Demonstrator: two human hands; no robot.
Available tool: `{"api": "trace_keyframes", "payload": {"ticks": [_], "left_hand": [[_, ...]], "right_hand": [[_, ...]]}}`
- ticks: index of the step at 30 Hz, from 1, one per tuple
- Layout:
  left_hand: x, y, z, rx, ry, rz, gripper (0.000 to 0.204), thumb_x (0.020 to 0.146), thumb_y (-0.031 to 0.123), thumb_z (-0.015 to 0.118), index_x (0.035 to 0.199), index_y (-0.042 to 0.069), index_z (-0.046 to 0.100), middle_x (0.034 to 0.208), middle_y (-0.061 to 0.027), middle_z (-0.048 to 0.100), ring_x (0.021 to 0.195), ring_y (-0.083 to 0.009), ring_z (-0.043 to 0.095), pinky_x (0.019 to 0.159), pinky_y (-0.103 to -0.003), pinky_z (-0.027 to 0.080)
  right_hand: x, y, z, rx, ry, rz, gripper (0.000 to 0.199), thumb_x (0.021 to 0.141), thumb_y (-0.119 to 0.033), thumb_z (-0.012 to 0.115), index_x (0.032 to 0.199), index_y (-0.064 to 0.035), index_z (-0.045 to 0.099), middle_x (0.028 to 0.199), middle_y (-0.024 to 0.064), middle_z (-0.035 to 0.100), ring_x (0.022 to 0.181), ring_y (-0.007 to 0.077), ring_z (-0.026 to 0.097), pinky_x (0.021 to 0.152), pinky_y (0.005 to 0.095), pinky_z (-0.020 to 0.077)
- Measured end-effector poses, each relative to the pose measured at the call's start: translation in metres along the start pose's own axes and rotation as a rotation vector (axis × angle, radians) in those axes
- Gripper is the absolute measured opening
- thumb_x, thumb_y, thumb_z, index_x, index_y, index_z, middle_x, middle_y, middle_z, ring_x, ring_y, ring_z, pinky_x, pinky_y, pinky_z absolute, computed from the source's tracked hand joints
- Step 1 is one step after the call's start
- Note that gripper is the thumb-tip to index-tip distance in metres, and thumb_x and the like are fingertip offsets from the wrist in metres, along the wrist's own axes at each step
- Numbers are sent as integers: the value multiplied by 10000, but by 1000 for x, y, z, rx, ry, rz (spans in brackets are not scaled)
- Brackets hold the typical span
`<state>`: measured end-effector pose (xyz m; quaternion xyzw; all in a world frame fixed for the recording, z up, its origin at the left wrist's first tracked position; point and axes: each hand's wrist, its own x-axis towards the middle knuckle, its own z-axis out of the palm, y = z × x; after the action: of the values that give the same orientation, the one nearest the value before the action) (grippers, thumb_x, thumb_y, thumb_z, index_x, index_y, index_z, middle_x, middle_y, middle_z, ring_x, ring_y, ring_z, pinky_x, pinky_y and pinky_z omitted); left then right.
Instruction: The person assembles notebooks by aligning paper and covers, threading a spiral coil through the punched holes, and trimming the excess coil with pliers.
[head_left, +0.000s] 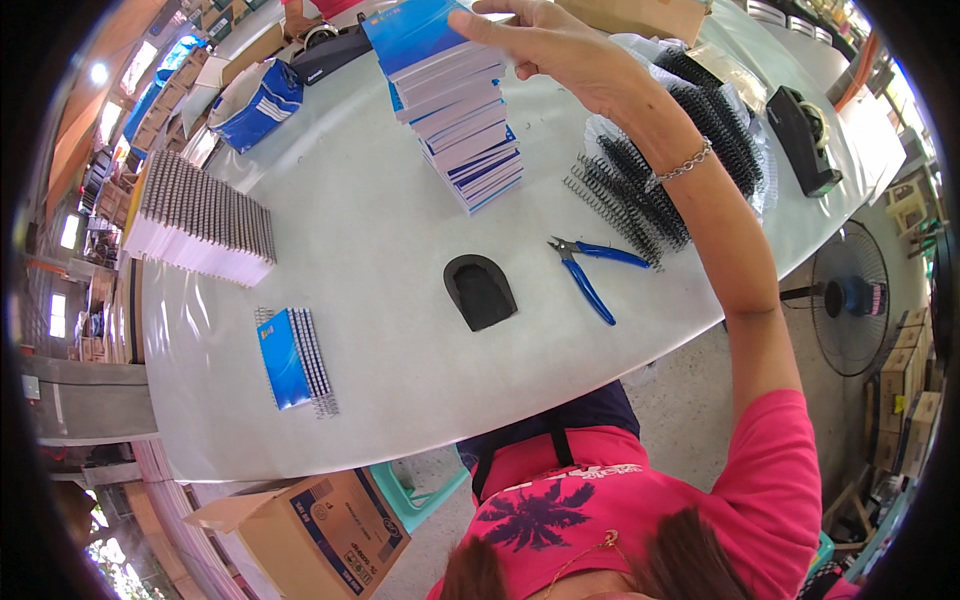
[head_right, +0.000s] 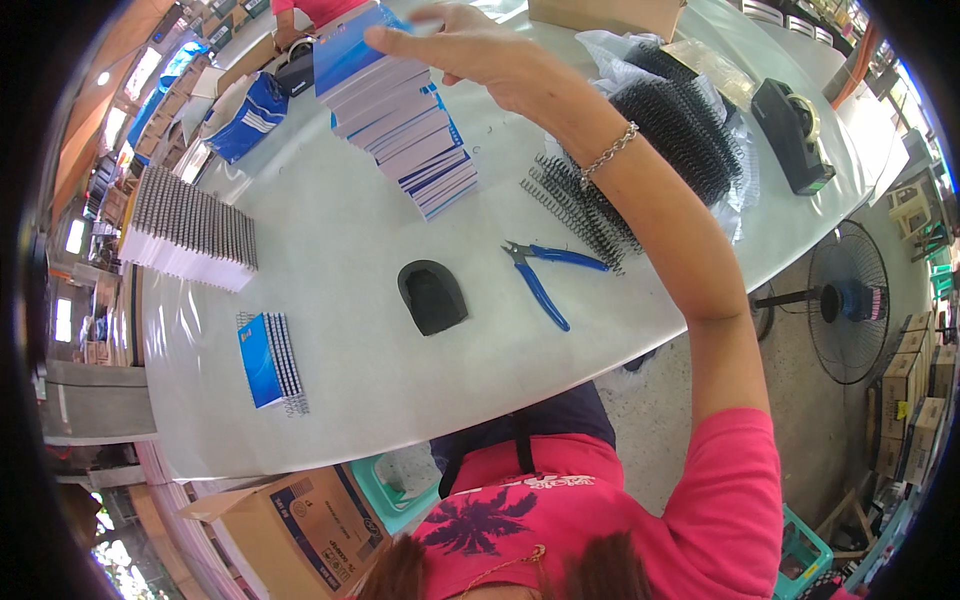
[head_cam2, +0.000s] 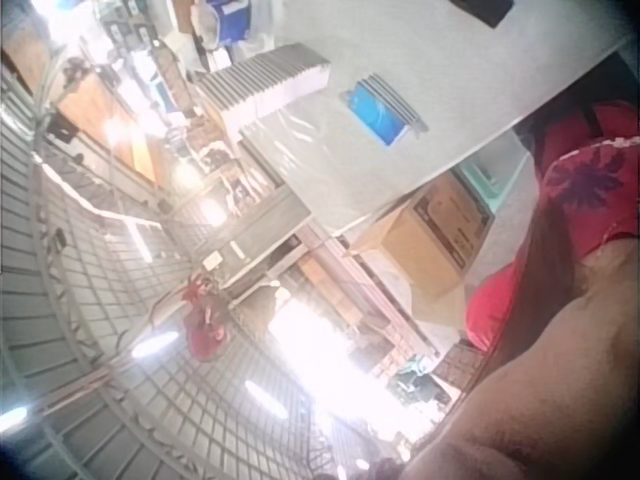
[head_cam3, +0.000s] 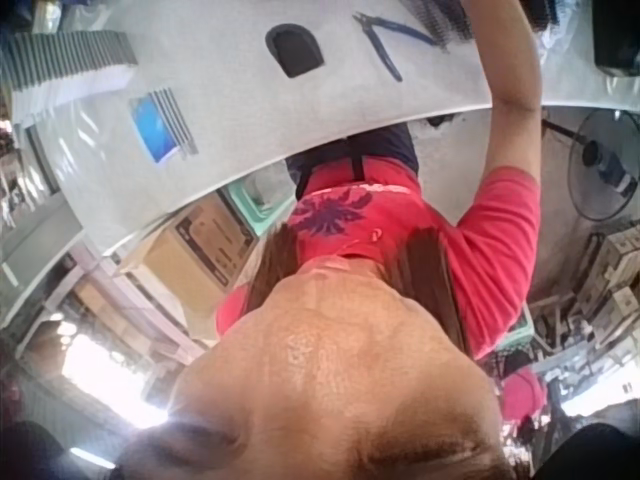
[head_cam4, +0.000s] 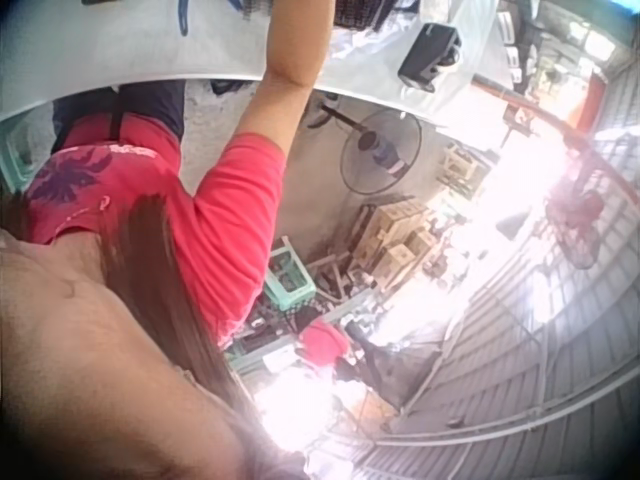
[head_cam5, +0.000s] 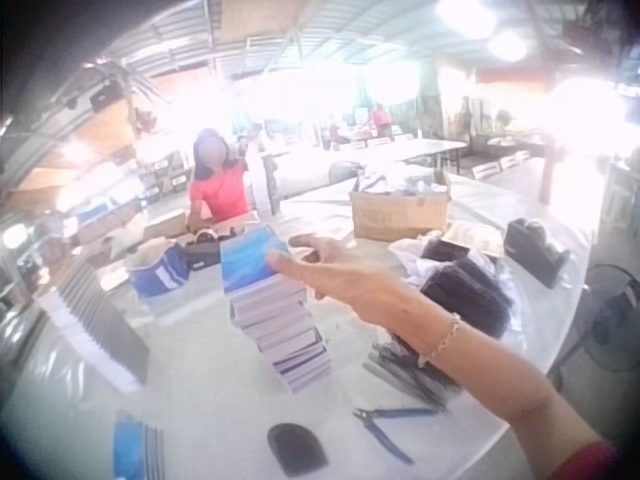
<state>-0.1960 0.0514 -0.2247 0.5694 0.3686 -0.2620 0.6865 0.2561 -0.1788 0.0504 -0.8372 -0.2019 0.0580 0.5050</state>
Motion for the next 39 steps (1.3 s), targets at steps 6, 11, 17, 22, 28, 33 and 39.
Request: {"api": "trace_keyframes", "payload": {"ticks": [6, 11, 17, 22, 28, 33, 39], "left_hand": [[-5, 9, -3, 23, -27, -14, 386, 1003, 251, 594, 1298, 2, 584, 1249, -98, 648, 1097, -207, 627, 993, -326, 480], [-12, 14, -3, 40, -51, -22, 384, 999, 248, 600, 1295, 2, 587, 1241, -95, 654, 1088, -202, 633, 988, -322, 485], [-19, 19, -5, 55, -81, -41, 382, 996, 244, 607, 1292, 3, 591, 1232, -92, 660, 1077, -195, 639, 982, -318, 491], [-29, 22, -5, 67, -109, -70, 381, 993, 241, 614, 1289, 3, 594, 1224, -89, 665, 1067, -189, 645, 977, -315, 496], [-44, 30, -5, 96, -170, -117, 379, 989, 237, 621, 1286, 4, 597, 1215, -86, 671, 1056, -183, 651, 971, -310, 502], [-65, 45, -11, 149, -284, -234, 378, 986, 234, 627, 1284, 4, 600, 1207, -83, 676, 1046, -177, 657, 966, -307, 507], [-87, 98, -19, 416, -644, -631, 376, 982, 230, 635, 1281, 4, 604, 1198, -80, 683, 1035, -171, 663, 960, -303, 513]], "right_hand": [[10, 14, 5, 155, -69, -221, 663, 926, -471, 637, 1283, 86, 594, 888, 77, 641, 690, 111, 502, 608, 252, 420], [12, 21, 8, 296, -94, -343, 535, 955, -383, 608, 1223, 79, 628, 819, 32, 603, 665, 92, 482, 580, 245, 402], [6, 16, 2, 263, -90, -359, 449, 970, -366, 592, 1142, 42, 669, 816, 6, 589, 667, 82, 475, 597, 240, 412], [13, 24, 7, 369, -62, -329, 343, 992, -311, 579, 1044, 13, 679, 773, -16, 554, 669, 81, 486, 606, 236, 423], [27, 46, -2, 864, -219, -190, 88, 960, -147, 648, 963, -61, 666, 808, 4, 609, 712, 112, 568, 633, 259, 477], [16, 45, -4, 996, -204, -144, 80, 943, -131, 671, 976, -58, 664, 832, 28, 647, 745, 138, 611, 672, 269, 517], [20, 50, -9, 921, -157, -164, 115, 964, -133, 638, 1019, -37, 671, 898, 53, 690, 776, 146, 643, 710, 263, 539]]}}
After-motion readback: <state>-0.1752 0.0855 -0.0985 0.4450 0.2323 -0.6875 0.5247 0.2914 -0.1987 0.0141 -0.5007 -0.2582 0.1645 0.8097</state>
